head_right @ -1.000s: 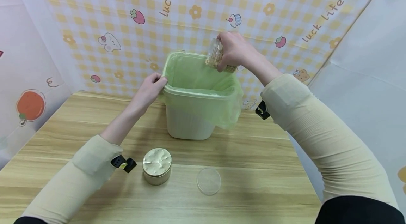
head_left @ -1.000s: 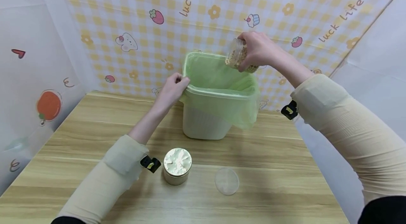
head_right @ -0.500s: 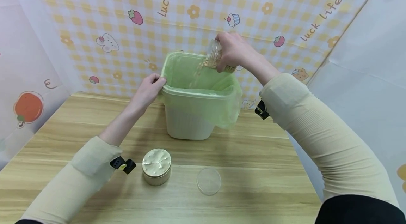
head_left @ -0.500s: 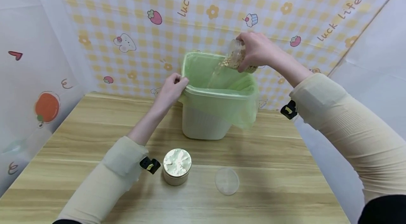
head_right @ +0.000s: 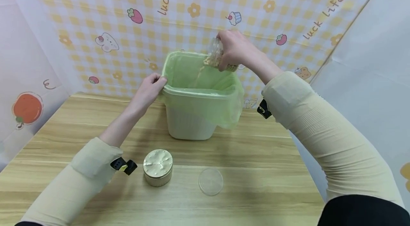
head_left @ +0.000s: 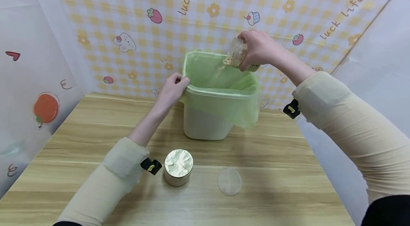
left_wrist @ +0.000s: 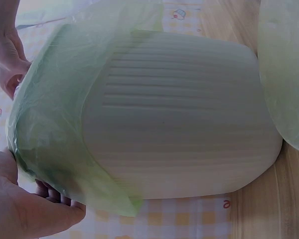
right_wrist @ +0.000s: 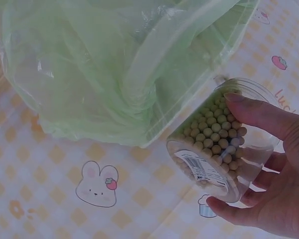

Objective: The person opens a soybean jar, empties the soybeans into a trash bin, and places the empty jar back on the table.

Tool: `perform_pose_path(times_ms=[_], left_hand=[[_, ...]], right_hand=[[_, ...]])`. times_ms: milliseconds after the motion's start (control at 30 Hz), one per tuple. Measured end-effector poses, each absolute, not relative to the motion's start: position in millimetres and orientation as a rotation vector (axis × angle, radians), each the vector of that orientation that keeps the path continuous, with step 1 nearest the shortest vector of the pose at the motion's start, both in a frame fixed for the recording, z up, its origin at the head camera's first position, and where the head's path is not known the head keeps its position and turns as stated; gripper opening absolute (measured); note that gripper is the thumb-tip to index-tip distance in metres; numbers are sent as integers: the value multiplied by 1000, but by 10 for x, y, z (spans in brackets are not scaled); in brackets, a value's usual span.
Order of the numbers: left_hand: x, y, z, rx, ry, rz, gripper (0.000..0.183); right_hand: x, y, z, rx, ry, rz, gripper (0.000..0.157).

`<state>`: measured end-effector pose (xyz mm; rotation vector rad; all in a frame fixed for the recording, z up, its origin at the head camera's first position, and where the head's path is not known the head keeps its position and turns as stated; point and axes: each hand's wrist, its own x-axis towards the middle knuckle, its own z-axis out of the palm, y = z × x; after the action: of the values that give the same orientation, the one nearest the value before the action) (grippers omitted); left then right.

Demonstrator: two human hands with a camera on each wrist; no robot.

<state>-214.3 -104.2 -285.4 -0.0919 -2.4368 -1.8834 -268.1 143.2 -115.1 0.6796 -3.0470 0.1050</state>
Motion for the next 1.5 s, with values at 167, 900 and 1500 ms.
perform_pose_path(times_ms=[167,900,1500], left_hand=[[-2154,-1044,-2856,-94,-2425,-1886,20],[-2152,-1032,-2861,-104,-2412,-1895,20],[-2166,-1032,-2875,-112,-2421,-1886,19]], right_hand=[[-2681,1420,-1133,686,-3036,88,98],[-2656,1412,-1123,696,-3032,51,97],[-2649,1385,-1166,714,-3017,22,93]])
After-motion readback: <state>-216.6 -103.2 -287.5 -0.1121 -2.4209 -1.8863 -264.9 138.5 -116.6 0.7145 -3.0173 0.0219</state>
